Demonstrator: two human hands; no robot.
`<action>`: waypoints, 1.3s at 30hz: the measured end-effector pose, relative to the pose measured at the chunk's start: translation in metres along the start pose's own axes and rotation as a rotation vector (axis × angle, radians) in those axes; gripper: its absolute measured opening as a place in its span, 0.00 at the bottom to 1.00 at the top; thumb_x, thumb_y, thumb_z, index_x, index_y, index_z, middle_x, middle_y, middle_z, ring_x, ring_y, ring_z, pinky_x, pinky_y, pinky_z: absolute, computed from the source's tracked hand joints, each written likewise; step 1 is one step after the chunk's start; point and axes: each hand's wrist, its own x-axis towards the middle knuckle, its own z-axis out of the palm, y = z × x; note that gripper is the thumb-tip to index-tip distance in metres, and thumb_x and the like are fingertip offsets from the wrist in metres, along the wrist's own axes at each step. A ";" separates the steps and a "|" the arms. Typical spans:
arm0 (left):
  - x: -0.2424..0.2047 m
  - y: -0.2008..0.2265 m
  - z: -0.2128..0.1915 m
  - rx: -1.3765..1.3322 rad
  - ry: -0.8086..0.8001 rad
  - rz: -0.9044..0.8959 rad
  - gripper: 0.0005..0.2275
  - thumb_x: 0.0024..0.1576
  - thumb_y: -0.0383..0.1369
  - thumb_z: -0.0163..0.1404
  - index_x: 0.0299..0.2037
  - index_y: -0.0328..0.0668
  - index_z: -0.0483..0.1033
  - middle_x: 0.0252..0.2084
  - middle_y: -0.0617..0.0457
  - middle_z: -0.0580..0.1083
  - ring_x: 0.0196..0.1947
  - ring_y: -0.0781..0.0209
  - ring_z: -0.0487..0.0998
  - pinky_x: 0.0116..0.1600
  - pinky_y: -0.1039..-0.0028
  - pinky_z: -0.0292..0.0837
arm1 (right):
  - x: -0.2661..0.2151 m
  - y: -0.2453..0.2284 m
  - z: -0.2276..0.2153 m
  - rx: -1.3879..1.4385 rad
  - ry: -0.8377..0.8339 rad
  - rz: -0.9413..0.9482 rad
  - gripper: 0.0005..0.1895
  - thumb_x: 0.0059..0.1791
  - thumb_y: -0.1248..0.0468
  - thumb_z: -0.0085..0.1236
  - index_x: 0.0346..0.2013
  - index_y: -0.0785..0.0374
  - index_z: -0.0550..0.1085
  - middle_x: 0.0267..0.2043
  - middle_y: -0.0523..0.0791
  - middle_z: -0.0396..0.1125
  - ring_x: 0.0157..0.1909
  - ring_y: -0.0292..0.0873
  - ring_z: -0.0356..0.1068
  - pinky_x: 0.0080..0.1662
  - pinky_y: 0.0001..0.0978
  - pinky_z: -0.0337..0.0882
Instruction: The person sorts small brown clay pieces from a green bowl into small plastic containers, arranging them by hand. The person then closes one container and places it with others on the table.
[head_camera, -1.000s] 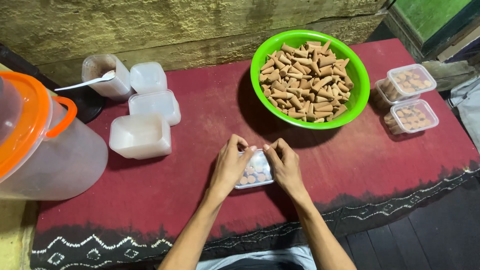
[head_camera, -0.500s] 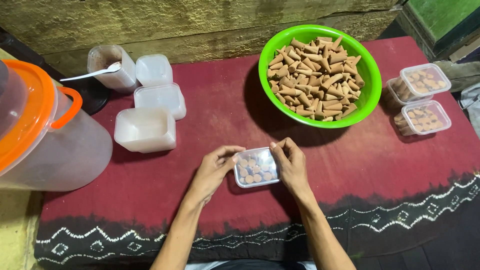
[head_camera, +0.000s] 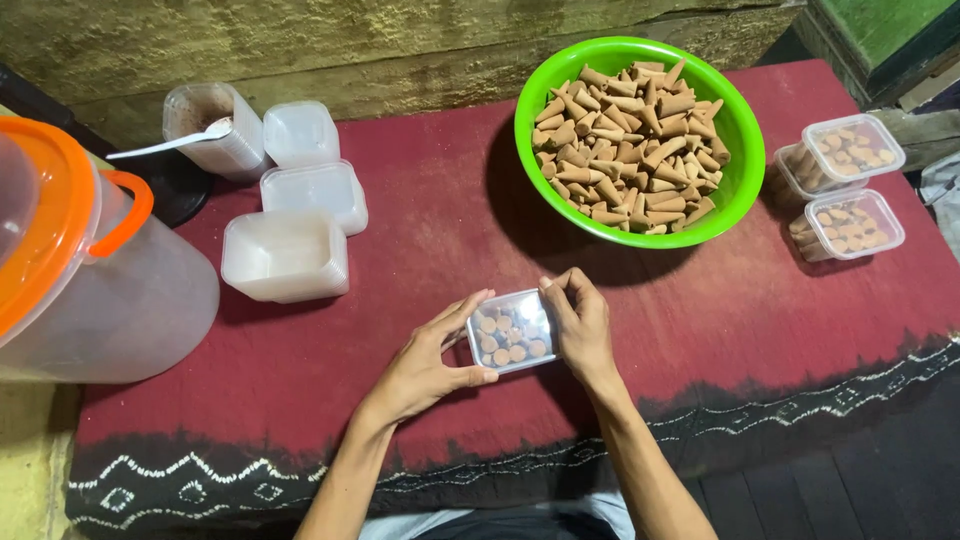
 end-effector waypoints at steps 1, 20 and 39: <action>-0.002 -0.001 0.002 -0.002 0.001 -0.004 0.44 0.41 0.24 0.69 0.72 0.43 0.60 0.73 0.42 0.61 0.72 0.45 0.60 0.70 0.60 0.62 | -0.002 0.000 -0.001 -0.001 -0.003 0.003 0.13 0.54 0.59 0.59 0.29 0.65 0.76 0.22 0.50 0.67 0.29 0.42 0.63 0.33 0.35 0.65; 0.004 0.002 0.015 0.343 0.095 0.181 0.41 0.42 0.23 0.63 0.70 0.33 0.60 0.66 0.37 0.66 0.68 0.38 0.67 0.69 0.54 0.62 | -0.054 -0.083 -0.027 -0.296 -0.249 0.151 0.53 0.34 0.49 0.75 0.71 0.55 0.63 0.49 0.59 0.73 0.54 0.62 0.71 0.54 0.53 0.70; 0.001 0.028 0.018 0.370 0.056 -0.029 0.43 0.48 0.39 0.65 0.73 0.38 0.55 0.71 0.40 0.60 0.73 0.39 0.59 0.74 0.53 0.55 | -0.027 -0.039 -0.052 -0.169 -0.468 -0.063 0.47 0.34 0.60 0.80 0.65 0.67 0.69 0.56 0.59 0.74 0.62 0.61 0.71 0.59 0.56 0.69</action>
